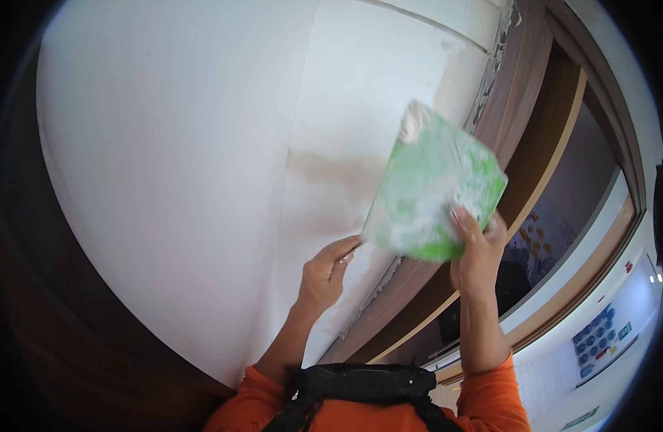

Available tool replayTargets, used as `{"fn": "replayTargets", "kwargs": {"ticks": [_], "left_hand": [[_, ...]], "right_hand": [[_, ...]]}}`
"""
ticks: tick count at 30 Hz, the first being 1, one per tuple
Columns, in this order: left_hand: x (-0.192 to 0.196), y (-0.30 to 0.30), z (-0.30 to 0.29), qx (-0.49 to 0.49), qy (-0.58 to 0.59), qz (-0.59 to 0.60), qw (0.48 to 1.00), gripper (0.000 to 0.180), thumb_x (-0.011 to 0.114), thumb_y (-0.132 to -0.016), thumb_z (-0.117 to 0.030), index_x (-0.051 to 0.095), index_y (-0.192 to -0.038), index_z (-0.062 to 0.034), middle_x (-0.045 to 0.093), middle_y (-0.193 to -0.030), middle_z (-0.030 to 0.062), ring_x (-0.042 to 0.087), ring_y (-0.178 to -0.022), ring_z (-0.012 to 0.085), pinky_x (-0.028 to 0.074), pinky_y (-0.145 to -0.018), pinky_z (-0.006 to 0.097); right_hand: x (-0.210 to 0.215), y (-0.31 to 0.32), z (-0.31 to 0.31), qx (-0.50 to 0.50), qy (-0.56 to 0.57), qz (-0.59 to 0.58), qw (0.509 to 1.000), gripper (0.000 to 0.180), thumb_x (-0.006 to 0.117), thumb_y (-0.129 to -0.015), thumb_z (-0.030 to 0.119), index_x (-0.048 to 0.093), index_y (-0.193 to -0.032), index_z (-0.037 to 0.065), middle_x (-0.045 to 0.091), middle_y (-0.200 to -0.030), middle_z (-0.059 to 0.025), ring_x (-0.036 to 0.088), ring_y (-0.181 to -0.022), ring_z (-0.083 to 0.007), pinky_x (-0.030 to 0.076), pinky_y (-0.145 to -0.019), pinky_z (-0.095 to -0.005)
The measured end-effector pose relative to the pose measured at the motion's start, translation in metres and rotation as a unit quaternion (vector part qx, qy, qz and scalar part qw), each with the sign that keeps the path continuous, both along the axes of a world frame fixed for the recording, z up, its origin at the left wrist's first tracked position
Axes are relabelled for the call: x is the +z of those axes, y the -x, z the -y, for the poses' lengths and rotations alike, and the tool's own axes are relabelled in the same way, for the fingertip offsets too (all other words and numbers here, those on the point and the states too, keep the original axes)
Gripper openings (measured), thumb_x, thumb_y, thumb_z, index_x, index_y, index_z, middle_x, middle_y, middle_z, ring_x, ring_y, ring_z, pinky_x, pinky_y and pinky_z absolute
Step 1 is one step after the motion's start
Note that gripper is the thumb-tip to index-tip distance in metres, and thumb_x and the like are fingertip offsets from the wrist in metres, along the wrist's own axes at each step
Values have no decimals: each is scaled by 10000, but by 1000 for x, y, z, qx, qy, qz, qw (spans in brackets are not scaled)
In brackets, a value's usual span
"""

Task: The person applies white plaster to a wall using a green trowel and a smaller scraper. They repeatedly scoop plaster from a bucket and spread it along the wall surface, smoothing the material in multiple passes.

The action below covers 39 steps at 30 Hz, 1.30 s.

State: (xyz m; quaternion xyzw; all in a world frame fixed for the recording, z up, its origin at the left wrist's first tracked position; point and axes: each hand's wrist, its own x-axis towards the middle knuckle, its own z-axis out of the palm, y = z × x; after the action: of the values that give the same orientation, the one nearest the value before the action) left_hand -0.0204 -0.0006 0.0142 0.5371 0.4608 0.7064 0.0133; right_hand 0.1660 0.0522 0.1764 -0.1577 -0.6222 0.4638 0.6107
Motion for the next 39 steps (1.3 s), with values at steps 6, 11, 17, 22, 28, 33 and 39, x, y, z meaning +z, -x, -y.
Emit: {"fn": "replayTargets", "kwargs": {"ticks": [6, 11, 17, 22, 28, 33, 39], "left_hand": [[-8, -4, 13, -19, -10, 81, 996, 312, 593, -1006, -32, 672, -1307, -11, 747, -1177, 145, 699, -1066, 160, 528, -941, 288], [-7, -7, 9, -34, -92, 146, 984, 315, 608, -1018, -66, 654, -1310, 45, 756, -1139, 127, 675, -1035, 110, 511, -919, 257], [-21, -15, -5, -51, -28, 157, 986, 311, 614, -1014, -67, 660, -1301, 42, 757, -1117, 123, 674, -1019, 114, 508, -909, 258], [-29, -19, -9, -67, 2, 148, 987, 309, 621, -1009, -87, 669, -1289, 36, 764, -1069, 116, 674, -980, 109, 511, -879, 256], [-26, -18, -9, -67, 29, 157, 985, 316, 622, -1009, -106, 673, -1292, 23, 765, -1050, 105, 666, -942, 98, 512, -842, 251], [-28, -25, -11, -65, 12, 124, 990, 318, 622, -1007, -109, 674, -1294, 18, 768, -1013, 100, 664, -894, 94, 516, -804, 248], [-36, -29, -10, -114, 77, 54, 989, 321, 604, -998, -98, 672, -1291, 15, 768, -986, 146, 673, -863, 98, 524, -796, 257]], "right_hand": [[73, 41, -37, -344, -615, 220, 675, 377, 747, -840, 57, 698, -1213, 66, 664, -1007, -65, 676, -862, -204, 545, -711, -335], [94, 93, -52, -428, -680, 290, 520, 343, 671, -831, 90, 707, -1172, 69, 621, -1045, -41, 641, -920, -203, 558, -709, -349], [82, 95, -27, -316, -679, 385, 540, 205, 627, -847, 104, 701, -1036, 72, 620, -1034, -46, 638, -915, -204, 547, -696, -354], [144, 109, -26, -442, -686, 222, 533, 155, 613, -824, 64, 712, -940, 88, 642, -867, -49, 667, -855, -244, 544, -672, -394], [63, 80, -44, -357, -701, 306, 536, 273, 618, -837, 79, 698, -1096, 53, 612, -1019, -58, 634, -889, -217, 540, -700, -353], [61, 86, -65, -520, -594, 263, 555, 434, 594, -875, 88, 653, -1303, 46, 594, -1012, -65, 635, -866, -222, 547, -684, -367], [46, 91, -41, -427, -636, 263, 586, 441, 631, -861, 81, 671, -1300, 85, 607, -1036, -47, 635, -891, -220, 560, -691, -358]]}}
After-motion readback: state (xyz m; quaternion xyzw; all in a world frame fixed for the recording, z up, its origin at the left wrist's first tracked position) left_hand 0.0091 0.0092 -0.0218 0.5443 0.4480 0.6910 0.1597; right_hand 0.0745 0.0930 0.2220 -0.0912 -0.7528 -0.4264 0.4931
